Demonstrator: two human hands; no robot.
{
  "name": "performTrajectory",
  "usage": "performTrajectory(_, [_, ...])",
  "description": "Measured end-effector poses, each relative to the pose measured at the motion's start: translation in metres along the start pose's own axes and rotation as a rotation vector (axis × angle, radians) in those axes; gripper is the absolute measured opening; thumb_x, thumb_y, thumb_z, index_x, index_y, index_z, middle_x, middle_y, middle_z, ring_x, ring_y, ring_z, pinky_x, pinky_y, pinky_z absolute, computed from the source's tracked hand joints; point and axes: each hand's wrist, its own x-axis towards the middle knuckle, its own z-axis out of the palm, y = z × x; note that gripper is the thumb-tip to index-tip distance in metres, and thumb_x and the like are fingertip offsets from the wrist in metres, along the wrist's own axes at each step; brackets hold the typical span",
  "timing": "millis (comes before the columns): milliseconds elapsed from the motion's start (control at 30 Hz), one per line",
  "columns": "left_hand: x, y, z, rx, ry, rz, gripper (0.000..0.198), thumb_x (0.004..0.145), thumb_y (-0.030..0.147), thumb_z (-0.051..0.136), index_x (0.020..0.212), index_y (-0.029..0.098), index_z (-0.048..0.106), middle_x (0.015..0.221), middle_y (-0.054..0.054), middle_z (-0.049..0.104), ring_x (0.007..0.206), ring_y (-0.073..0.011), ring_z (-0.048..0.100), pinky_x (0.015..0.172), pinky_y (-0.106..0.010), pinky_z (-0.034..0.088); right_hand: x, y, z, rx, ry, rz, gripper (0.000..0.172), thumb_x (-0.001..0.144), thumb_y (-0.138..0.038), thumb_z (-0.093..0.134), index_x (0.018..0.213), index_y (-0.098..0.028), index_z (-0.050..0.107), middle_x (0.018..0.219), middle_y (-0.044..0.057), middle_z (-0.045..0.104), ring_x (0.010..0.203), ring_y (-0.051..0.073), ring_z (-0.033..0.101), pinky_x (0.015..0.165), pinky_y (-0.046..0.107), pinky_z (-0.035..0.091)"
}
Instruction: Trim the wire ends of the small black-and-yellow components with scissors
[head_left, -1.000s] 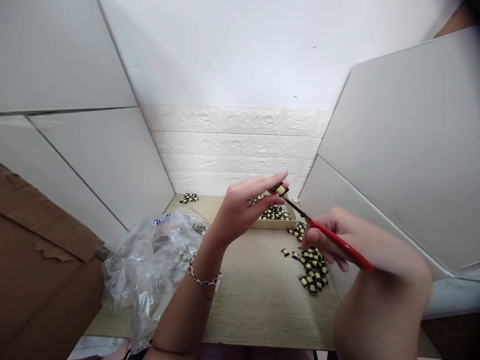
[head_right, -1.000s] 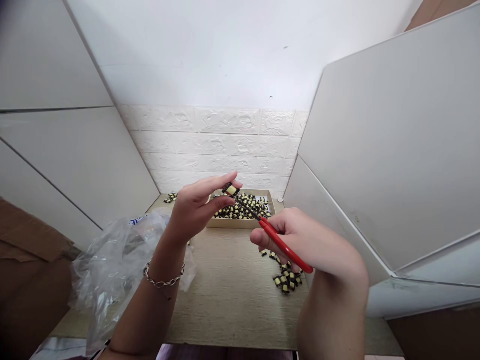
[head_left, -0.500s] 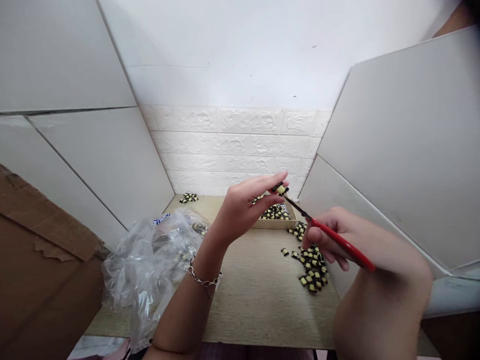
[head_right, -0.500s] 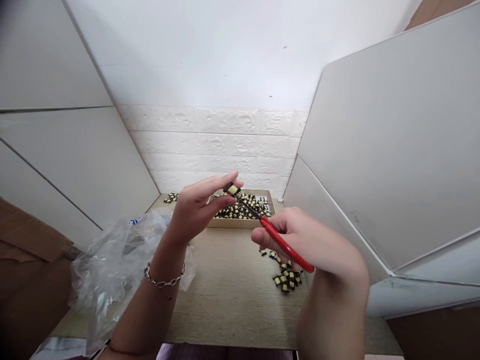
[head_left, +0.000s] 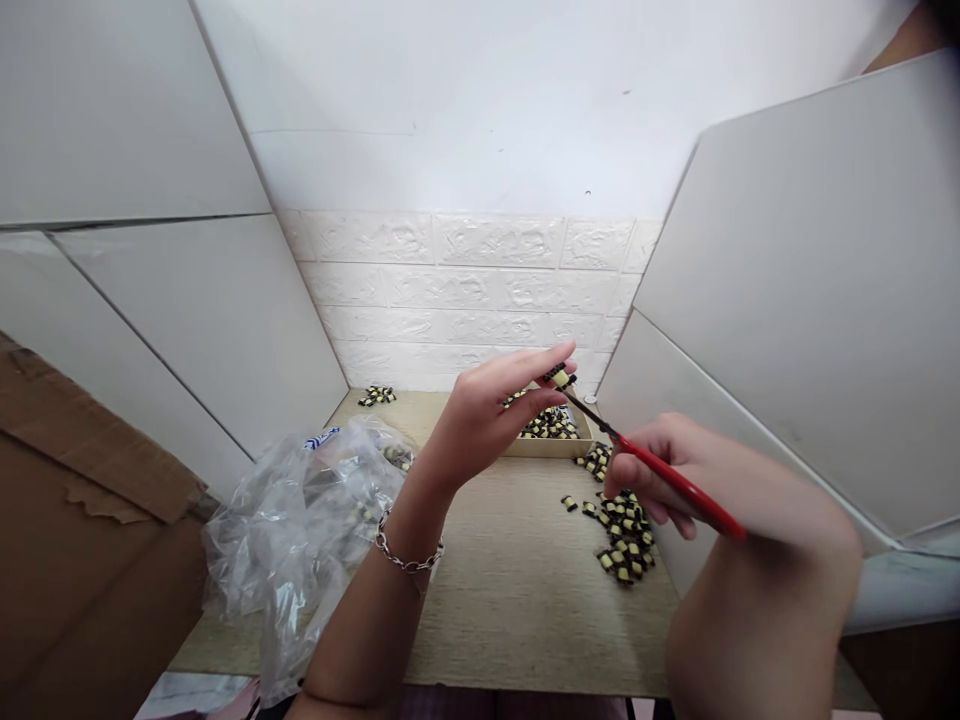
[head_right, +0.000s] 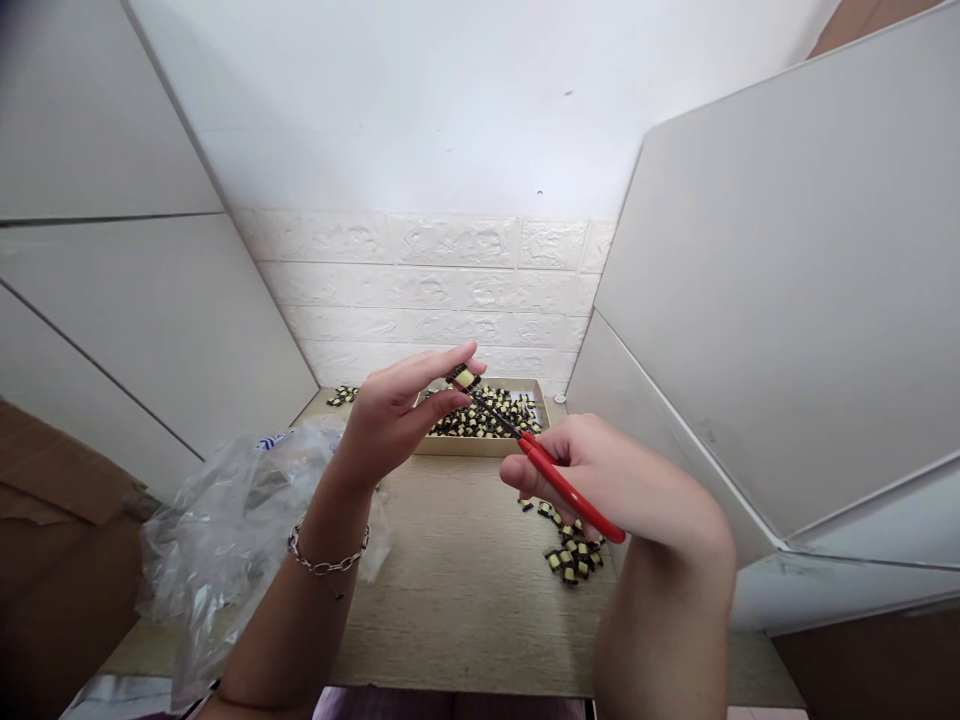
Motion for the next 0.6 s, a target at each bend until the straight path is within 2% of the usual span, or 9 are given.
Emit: performTrajectory(600, [-0.0005, -0.0008, -0.0004, -0.019, 0.005, -0.033, 0.043, 0.075, 0.015, 0.058, 0.117, 0.025, 0.053, 0.1, -0.001, 0.066, 0.091, -0.0105, 0.06, 0.084, -0.024, 0.05, 0.0025, 0.0001, -0.0003, -0.009, 0.014, 0.006, 0.037, 0.076, -0.044, 0.052, 0.053, -0.016, 0.046, 0.045, -0.003, 0.045, 0.038, 0.006, 0.039, 0.038, 0.02, 0.026])
